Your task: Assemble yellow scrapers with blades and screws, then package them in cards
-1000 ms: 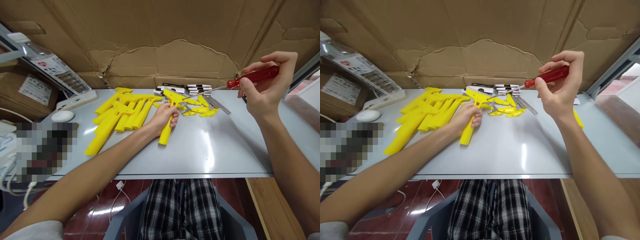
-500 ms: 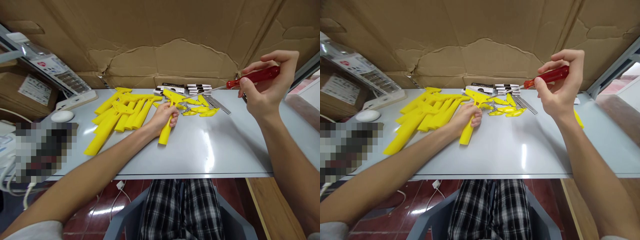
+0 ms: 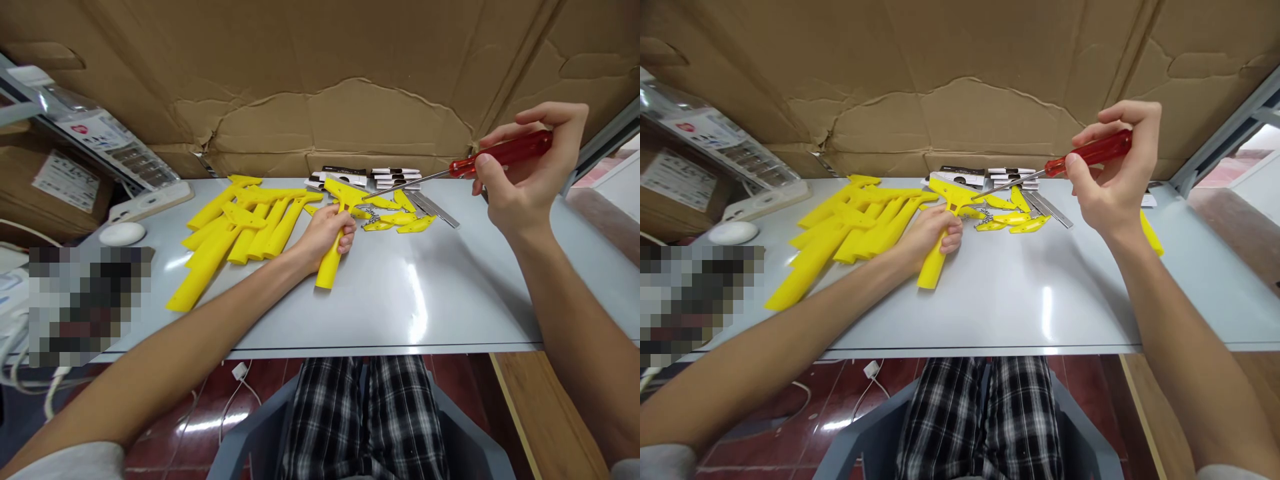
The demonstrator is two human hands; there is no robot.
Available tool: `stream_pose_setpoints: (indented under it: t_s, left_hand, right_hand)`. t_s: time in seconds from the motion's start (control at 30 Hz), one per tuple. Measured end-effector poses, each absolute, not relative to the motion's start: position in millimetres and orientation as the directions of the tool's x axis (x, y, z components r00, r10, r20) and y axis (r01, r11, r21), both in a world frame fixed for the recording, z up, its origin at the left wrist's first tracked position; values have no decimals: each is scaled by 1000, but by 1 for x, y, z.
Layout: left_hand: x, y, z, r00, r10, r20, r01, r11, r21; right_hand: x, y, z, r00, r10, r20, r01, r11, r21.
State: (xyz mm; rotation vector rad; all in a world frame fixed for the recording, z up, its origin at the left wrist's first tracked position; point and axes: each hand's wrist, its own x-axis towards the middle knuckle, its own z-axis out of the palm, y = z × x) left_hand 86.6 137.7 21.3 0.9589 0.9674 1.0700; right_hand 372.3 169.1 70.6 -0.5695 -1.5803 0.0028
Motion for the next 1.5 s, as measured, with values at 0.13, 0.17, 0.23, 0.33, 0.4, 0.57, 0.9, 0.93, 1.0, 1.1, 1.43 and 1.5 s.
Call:
stream_pose_setpoints:
  t_s: [0.13, 0.17, 0.23, 0.33, 0.4, 0.57, 0.9, 0.93, 1.0, 1.1, 1.43, 1.5]
  left_hand:
    - [86, 139, 20, 195, 969, -150, -250, 197, 948]
    - [86, 139, 19, 199, 969, -149, -250, 197, 948]
    - [85, 139, 19, 204, 968, -148, -245, 197, 949]
    - [86, 138, 20, 201, 968, -150, -241, 198, 950]
    - [86, 138, 21, 197, 969, -151, -246, 198, 949]
    - [86, 138, 21, 201, 969, -146, -249, 195, 949]
    - [87, 137, 19, 187, 975, -120, -202, 158, 967]
    - [87, 137, 19, 187, 975, -119, -203, 157, 967]
    - [87, 137, 19, 188, 975, -117, -197, 154, 968]
    - [87, 136, 19, 187, 975, -116, -187, 152, 971]
    - [88, 137, 19, 173, 977, -129, -194, 162, 968]
    - [88, 137, 19, 171, 977, -130, -190, 163, 968]
  right_hand:
    - [372, 170, 70, 31, 376, 926, 384, 851, -358]
    - [372, 170, 70, 49, 366, 929, 414, 839, -353]
    - [373, 171, 70, 78, 343, 936, 470, 815, -339]
    - [375, 174, 69, 74, 334, 940, 461, 824, -330]
    - [375, 174, 69, 58, 323, 945, 427, 847, -316]
    - [374, 169, 70, 12, 380, 925, 368, 859, -357]
    - [375, 169, 71, 55, 336, 940, 470, 822, -321]
    - [375, 169, 71, 49, 329, 943, 463, 829, -313]
    - [375, 170, 71, 42, 308, 950, 428, 854, -296]
    - [373, 169, 72, 33, 297, 954, 387, 877, -286]
    - [372, 160, 75, 11, 399, 917, 383, 846, -372]
    - [371, 160, 76, 27, 393, 919, 404, 837, -369]
